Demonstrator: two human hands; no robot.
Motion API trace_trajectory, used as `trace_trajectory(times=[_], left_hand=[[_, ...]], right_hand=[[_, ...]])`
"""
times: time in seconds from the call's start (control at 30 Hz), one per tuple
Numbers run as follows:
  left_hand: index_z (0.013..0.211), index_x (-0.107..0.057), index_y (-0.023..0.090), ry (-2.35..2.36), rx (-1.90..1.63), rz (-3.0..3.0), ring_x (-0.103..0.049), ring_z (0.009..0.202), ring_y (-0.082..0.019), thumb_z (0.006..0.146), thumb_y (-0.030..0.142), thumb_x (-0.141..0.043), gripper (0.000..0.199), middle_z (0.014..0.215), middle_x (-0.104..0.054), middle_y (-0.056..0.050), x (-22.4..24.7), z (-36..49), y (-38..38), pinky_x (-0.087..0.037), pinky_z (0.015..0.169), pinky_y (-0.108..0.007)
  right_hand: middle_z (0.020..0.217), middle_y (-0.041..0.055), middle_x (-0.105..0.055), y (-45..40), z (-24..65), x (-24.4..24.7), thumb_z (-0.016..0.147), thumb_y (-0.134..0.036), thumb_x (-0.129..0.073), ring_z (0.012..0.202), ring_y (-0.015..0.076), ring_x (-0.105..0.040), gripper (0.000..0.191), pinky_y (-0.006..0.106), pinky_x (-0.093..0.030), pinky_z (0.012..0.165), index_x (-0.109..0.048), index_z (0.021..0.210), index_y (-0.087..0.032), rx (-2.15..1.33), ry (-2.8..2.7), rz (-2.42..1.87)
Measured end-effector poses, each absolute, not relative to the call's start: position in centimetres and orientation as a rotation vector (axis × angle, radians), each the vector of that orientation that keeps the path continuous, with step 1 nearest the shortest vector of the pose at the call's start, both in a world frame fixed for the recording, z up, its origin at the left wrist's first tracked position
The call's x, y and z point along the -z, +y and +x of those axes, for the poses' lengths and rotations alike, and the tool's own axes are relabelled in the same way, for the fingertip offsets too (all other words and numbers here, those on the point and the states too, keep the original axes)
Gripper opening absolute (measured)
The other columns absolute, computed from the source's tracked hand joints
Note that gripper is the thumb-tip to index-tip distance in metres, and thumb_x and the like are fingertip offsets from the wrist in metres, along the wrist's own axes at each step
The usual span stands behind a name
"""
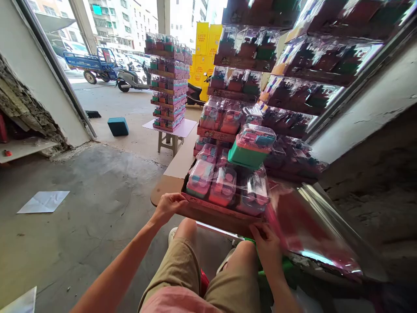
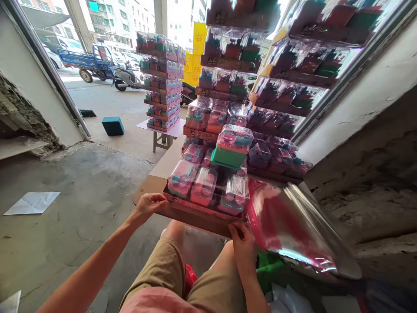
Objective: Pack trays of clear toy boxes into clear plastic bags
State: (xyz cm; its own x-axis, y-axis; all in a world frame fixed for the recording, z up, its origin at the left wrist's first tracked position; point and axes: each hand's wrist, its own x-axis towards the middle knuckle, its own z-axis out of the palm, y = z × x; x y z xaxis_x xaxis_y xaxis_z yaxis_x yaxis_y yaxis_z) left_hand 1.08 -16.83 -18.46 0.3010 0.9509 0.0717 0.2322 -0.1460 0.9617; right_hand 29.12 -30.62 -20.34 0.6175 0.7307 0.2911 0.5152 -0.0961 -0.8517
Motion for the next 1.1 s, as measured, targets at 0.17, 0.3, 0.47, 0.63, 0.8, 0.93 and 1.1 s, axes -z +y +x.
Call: trace_trajectory(times=[0.17, 0.3, 0.47, 0.63, 0.8, 0.93, 1.1], left_hand=[[0.060, -0.066, 0.017, 1.180, -0.994, 1.753, -0.051, 0.061, -0.013, 0.068, 0.035, -0.060, 0.021, 0.065, -0.058, -0.001, 18.4, 1.4, -16.9, -0.038, 0.058, -0.023], [0.062, -0.065, 0.019, 1.220, -1.128, 1.912, -0.054, 0.074, -0.015, 0.071, 0.028, -0.059, 0.015, 0.079, -0.053, -0.002, 18.5, 1.5, -17.0, -0.043, 0.070, -0.026], [0.064, -0.064, 0.018, 1.226, -1.115, 1.979, -0.053, 0.075, -0.015, 0.074, 0.024, -0.059, 0.012, 0.082, -0.048, -0.002, 19.0, 1.6, -16.8, -0.044, 0.071, -0.026], [0.065, -0.062, 0.018, 1.239, -1.169, 2.038, -0.053, 0.077, -0.016, 0.076, 0.022, -0.056, 0.013, 0.086, -0.047, -0.003, 19.3, 2.0, -16.9, -0.046, 0.071, -0.026], [0.066, -0.060, 0.017, 1.209, -1.150, 2.089, -0.055, 0.079, -0.016, 0.078, 0.022, -0.053, 0.015, 0.105, -0.050, -0.006, 19.6, 2.0, -16.7, -0.046, 0.074, -0.028], [0.066, -0.060, 0.017, 1.177, -1.106, 2.104, -0.055, 0.077, -0.016, 0.078, 0.021, -0.052, 0.015, 0.105, -0.053, -0.007, 19.5, 1.9, -16.3, -0.046, 0.072, -0.028], [0.064, -0.056, 0.017, 1.147, -1.074, 2.129, -0.056, 0.076, -0.015, 0.079, 0.021, -0.051, 0.016, 0.098, -0.055, -0.005, 19.5, 2.0, -16.0, -0.044, 0.071, -0.026]], right_hand=[[0.088, 0.0097, -0.059, -30.3, 28.6, 20.3, 0.069, -0.061, -0.055, 0.088, 0.0257, -0.053, 0.043, 0.042, -0.043, 0.081, -0.067, 0.069, -0.019, -0.036, -1.084, -1.793], [0.096, 0.0117, -0.059, -30.1, 28.4, 20.4, 0.073, -0.059, -0.052, 0.094, 0.0270, -0.052, 0.042, 0.044, -0.041, 0.086, -0.067, 0.070, -0.019, 0.076, -1.141, -1.752], [0.091, 0.0115, -0.059, -29.7, 29.1, 20.6, 0.071, -0.057, -0.055, 0.086, 0.0253, -0.055, 0.040, 0.041, -0.045, 0.079, -0.066, 0.066, -0.018, -0.028, -1.138, -1.741], [0.090, 0.0108, -0.060, -29.5, 29.5, 20.7, 0.069, -0.057, -0.056, 0.082, 0.0239, -0.055, 0.040, 0.038, -0.046, 0.073, -0.065, 0.064, -0.018, -0.060, -1.132, -1.763], [0.093, 0.0113, -0.058, -29.3, 29.4, 20.3, 0.071, -0.054, -0.054, 0.082, 0.0231, -0.055, 0.039, 0.037, -0.046, 0.073, -0.064, 0.063, -0.018, -0.047, -1.179, -1.796], [0.091, 0.0118, -0.059, -29.2, 29.2, 20.0, 0.070, -0.056, -0.053, 0.078, 0.0229, -0.054, 0.040, 0.037, -0.046, 0.071, -0.064, 0.063, -0.017, -0.010, -1.182, -1.825], [0.091, 0.0119, -0.057, -29.1, 28.8, 19.8, 0.071, -0.055, -0.050, 0.075, 0.0218, -0.054, 0.041, 0.036, -0.046, 0.068, -0.065, 0.063, -0.017, 0.026, -1.196, -1.829]])
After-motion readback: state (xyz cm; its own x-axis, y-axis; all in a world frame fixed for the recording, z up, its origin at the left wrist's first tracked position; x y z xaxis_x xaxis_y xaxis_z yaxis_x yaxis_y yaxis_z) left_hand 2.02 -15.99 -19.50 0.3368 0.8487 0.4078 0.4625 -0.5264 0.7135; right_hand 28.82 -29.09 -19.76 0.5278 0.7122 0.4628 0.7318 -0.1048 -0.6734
